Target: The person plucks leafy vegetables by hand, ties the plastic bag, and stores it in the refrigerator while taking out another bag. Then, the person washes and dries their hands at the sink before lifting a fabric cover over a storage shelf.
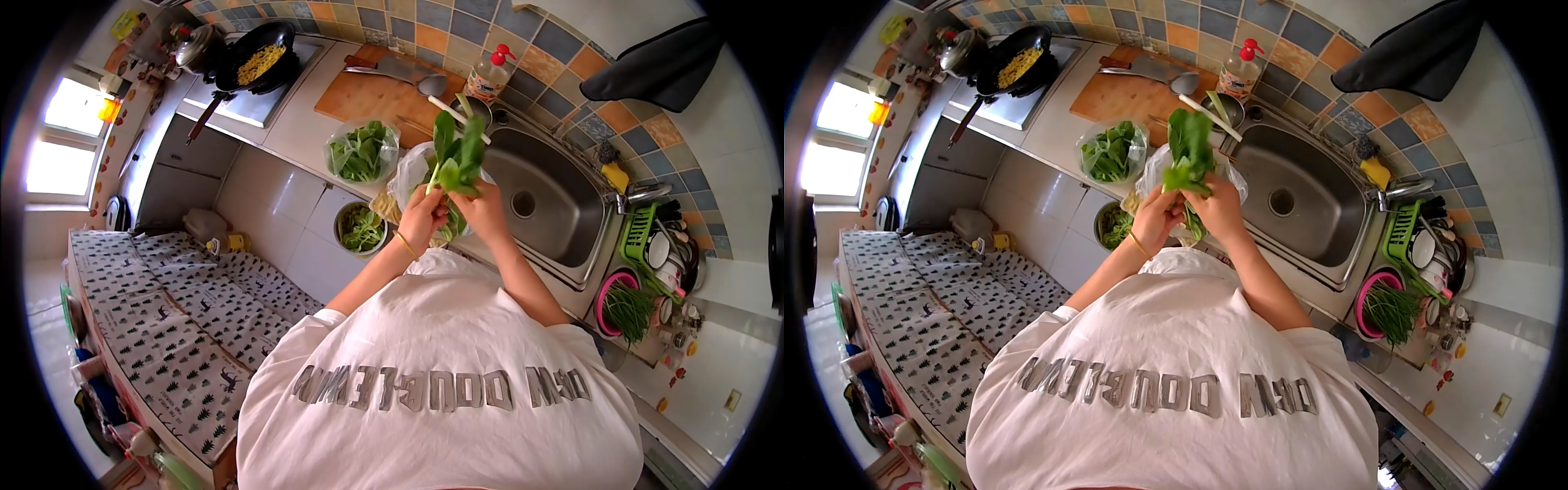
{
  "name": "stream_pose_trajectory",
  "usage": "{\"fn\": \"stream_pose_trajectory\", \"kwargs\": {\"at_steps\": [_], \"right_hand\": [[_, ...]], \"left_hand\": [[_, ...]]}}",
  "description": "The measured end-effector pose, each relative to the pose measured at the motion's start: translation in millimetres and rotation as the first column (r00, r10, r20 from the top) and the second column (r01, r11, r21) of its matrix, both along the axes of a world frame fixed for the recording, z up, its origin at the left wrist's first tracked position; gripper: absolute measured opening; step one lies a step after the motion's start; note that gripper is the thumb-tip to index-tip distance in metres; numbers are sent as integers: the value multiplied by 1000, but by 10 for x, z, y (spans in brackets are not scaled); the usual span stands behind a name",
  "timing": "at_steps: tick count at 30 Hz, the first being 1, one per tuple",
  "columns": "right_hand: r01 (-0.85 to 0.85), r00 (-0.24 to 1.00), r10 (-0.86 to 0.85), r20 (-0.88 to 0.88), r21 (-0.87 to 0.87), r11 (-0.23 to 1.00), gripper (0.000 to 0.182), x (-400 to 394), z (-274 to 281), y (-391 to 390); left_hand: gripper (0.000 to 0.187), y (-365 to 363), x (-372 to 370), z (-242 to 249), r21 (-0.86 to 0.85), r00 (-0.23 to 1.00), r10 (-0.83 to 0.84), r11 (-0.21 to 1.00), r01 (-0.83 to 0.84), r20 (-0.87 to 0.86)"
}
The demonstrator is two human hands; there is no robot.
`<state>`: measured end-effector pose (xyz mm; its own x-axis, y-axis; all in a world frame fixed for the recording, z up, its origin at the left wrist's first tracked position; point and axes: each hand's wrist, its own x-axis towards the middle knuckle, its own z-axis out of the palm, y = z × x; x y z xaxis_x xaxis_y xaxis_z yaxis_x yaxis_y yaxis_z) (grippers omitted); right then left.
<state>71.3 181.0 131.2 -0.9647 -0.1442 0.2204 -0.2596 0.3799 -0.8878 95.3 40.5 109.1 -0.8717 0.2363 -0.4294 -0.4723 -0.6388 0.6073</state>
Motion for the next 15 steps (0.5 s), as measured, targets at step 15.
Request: {"fn": "stream_pose_trajectory", "kwargs": {"at_steps": [15], "right_hand": [[15,1000,-14,16,-59,998,16,57,31,-85]], "left_hand": [[15,71,-48,6,-117,985,171,978,-173,-23]]}}
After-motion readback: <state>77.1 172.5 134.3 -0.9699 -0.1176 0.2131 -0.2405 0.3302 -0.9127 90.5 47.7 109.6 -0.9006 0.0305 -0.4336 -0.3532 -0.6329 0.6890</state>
